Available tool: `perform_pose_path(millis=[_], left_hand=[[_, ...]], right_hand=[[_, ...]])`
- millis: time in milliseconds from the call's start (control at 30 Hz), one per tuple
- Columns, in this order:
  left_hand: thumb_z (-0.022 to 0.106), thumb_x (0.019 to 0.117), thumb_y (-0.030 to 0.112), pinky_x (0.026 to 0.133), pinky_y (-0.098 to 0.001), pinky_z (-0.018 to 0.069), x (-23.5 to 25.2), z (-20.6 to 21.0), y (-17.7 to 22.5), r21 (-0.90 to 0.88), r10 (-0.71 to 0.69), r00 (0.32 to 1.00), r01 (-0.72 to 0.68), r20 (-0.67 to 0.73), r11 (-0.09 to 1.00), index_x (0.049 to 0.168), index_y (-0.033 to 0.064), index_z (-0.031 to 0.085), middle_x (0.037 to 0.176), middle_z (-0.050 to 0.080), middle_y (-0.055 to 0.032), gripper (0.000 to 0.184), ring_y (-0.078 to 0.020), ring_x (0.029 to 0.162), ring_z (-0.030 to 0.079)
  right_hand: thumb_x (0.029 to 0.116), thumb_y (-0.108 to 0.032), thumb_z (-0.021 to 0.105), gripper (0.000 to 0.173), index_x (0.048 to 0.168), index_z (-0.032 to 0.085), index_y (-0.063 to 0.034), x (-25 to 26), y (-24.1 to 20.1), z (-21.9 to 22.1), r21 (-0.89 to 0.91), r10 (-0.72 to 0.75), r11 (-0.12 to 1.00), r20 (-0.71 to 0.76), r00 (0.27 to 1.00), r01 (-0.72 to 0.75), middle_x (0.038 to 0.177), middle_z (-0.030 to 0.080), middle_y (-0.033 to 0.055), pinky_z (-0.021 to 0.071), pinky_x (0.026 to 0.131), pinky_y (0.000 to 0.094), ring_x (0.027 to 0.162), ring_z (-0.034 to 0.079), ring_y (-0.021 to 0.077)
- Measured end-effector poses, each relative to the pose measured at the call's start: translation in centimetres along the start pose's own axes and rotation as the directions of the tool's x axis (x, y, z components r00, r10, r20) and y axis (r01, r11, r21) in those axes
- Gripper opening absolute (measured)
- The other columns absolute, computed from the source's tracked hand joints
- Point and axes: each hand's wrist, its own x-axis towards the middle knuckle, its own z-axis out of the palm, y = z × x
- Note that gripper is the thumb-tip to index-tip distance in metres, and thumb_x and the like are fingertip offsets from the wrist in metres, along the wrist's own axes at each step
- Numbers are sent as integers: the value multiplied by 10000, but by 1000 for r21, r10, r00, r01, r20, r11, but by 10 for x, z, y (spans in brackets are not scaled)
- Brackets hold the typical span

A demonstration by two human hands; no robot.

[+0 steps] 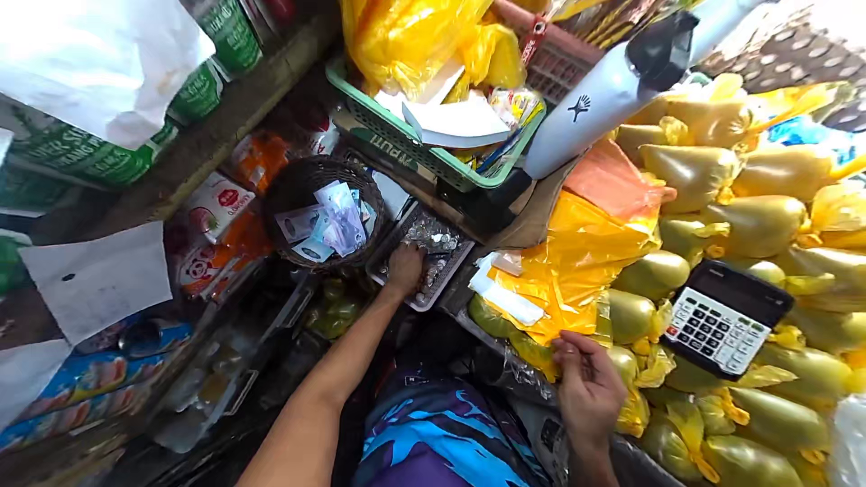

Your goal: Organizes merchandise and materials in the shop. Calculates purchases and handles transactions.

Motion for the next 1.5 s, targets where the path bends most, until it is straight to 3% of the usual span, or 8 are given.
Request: perform_pose_path(millis=[267, 467, 633, 867, 1033, 1167, 1300, 1500], left_hand=[[315, 1088, 527, 815, -591, 571, -170, -14, 20, -269, -212, 974, 227, 87, 936, 1327, 153, 610, 951, 732, -128, 532, -329, 907, 724], [471, 1062, 485, 892, -496, 594, -291, 14, 107, -334, -152, 982, 108, -109, 936, 1217, 193, 723, 1025, 763, -26, 416, -193, 966, 735], [532, 1048, 417, 846, -392, 619, -373, 59, 163, -516, -399, 862, 199, -313, 833, 1162, 158, 743, 978, 762, 22, 353, -93, 911, 727], [517, 1039, 454, 744, -411, 599, -434, 75, 134, -511, -568, 775, 382, -276, 770, 1085, 200, 749, 853, 731, 33, 347, -107, 781, 696], [526, 1059, 349, 900, -526, 569, -503, 170, 77, -707, -825, 529, 660, 198, 254, 1193, 66, 709, 1040, 726, -154, 363, -280, 937, 711], [662, 952, 310, 949, -668, 507, -638, 260, 127, -537, -831, 87, 798, 550, -272, 1188, -8, 680, 1175, 691, -246, 396, -420, 1102, 666], [619, 955, 407, 926, -619, 536, -738, 318, 223, -539, -705, -240, 498, 667, -679, 1194, 6, 673, 1138, 706, -214, 470, -373, 1047, 693], [562, 1022, 429, 808, -495, 572, -764, 385, 268, -483, -455, -231, -78, 860, -872, 1229, -15, 633, 1054, 704, -208, 495, -306, 871, 701]], right_hand=[[1012, -208, 570, 252, 1171, 755, -142, -1, 18, 24, -80, -281, 930, 477, 833, 359, 1092, 734, 6, 608, 890, 355, 1018, 692, 121], [976, -358, 638, 477, 1442, 578, -276, -21, 30, 37, 82, -372, 625, 906, 204, 776, 1424, 604, 83, 415, 1174, 502, 1386, 520, 260], [950, -98, 611, 234, 1177, 656, -135, -59, 32, 36, 354, -408, 473, 900, -155, 807, 1071, 711, 92, 567, 896, 501, 1036, 689, 292], [962, -314, 587, 201, 1026, 688, -152, -81, 10, 40, 274, -343, 521, 935, -95, 808, 843, 725, 64, 590, 698, 527, 805, 729, 274], [977, -494, 522, 392, 880, 729, -175, -51, -43, 48, 180, -398, 580, 914, 83, 794, 681, 681, 66, 542, 570, 560, 662, 698, 293], [997, -413, 530, 414, 830, 719, -85, -71, -67, 90, 481, -553, 473, 814, -176, 738, 650, 664, 125, 515, 545, 582, 607, 675, 330], [997, -395, 589, 363, 880, 762, -99, -150, -61, 118, 584, -441, 506, 808, -391, 635, 745, 724, 103, 562, 653, 567, 704, 712, 283], [978, -365, 669, 268, 1042, 796, -138, -330, -71, 93, 607, -205, 649, 720, -663, 458, 835, 766, 55, 613, 722, 487, 741, 734, 194]])
